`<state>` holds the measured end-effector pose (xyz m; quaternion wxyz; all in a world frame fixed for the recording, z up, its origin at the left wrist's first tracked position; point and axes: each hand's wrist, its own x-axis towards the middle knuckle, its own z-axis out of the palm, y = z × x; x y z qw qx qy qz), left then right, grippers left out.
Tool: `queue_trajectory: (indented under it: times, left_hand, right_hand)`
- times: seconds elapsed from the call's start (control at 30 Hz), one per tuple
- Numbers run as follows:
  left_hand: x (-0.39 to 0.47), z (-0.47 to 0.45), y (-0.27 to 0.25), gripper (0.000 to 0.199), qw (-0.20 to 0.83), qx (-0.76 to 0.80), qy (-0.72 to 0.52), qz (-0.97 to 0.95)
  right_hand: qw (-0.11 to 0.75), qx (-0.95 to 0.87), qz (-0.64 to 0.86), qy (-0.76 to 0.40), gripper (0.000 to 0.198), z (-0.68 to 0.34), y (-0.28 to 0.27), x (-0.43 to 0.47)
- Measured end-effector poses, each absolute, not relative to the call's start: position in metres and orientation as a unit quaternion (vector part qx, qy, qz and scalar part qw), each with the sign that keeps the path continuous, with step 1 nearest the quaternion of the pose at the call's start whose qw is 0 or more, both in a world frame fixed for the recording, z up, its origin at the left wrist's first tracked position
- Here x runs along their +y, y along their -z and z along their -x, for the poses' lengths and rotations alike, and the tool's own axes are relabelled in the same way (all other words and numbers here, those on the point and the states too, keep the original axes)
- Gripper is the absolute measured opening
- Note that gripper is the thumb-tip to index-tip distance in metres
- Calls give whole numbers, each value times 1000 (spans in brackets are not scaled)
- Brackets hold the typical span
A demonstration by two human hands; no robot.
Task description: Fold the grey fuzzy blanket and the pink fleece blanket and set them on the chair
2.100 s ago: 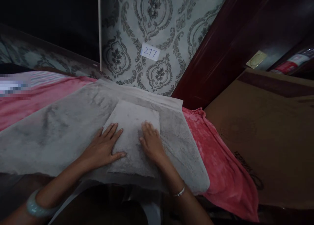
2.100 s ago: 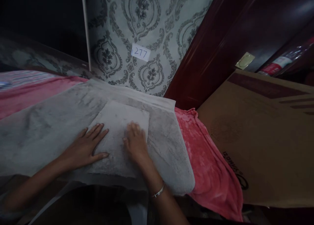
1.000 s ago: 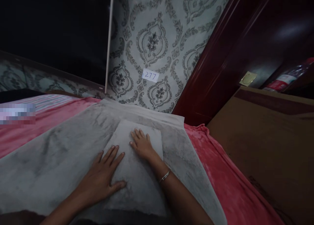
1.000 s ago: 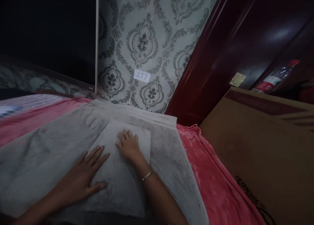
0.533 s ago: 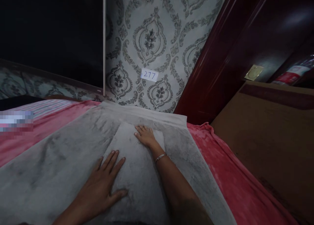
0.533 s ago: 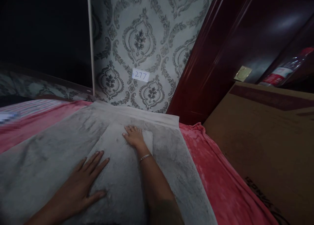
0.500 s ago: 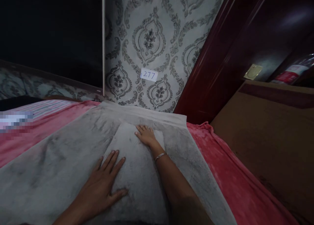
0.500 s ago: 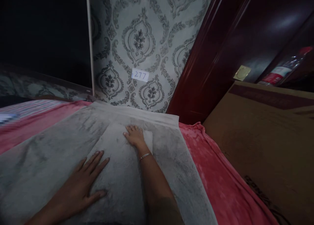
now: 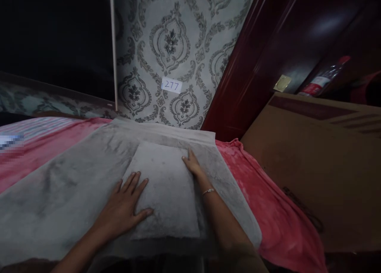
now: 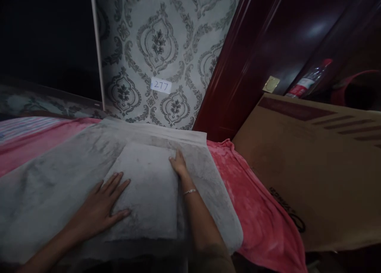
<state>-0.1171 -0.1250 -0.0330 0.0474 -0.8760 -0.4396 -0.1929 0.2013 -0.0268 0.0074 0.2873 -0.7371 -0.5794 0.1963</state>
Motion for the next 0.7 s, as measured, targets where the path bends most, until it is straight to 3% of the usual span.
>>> queue_trajectory:
  times: [0.17,0.27,0.37,0.53,0.7]
  left_hand:
    - [-122,115,31,87,-1,-443,207,873]
    - [-116,120,30,83,-45,-472,275,837]
    - [-111,131,16,84,-202,-544,361,730]
    - [-106,150,-24,87,-548,-531,429,484]
    - [-89,159,-33,64,-614,-520,410,429]
  right_hand:
    - [407,-544,690,-248,84,-212,18,-80]
    - [533,-490,611,-319,90,-208,37,-104]
    - [666,-376,494,-414,86,-201,50,-120]
    - [705,-291,406,-503,51,-200,51,-136]
    - [689,-287,378,-547,36,-206,49,-145]
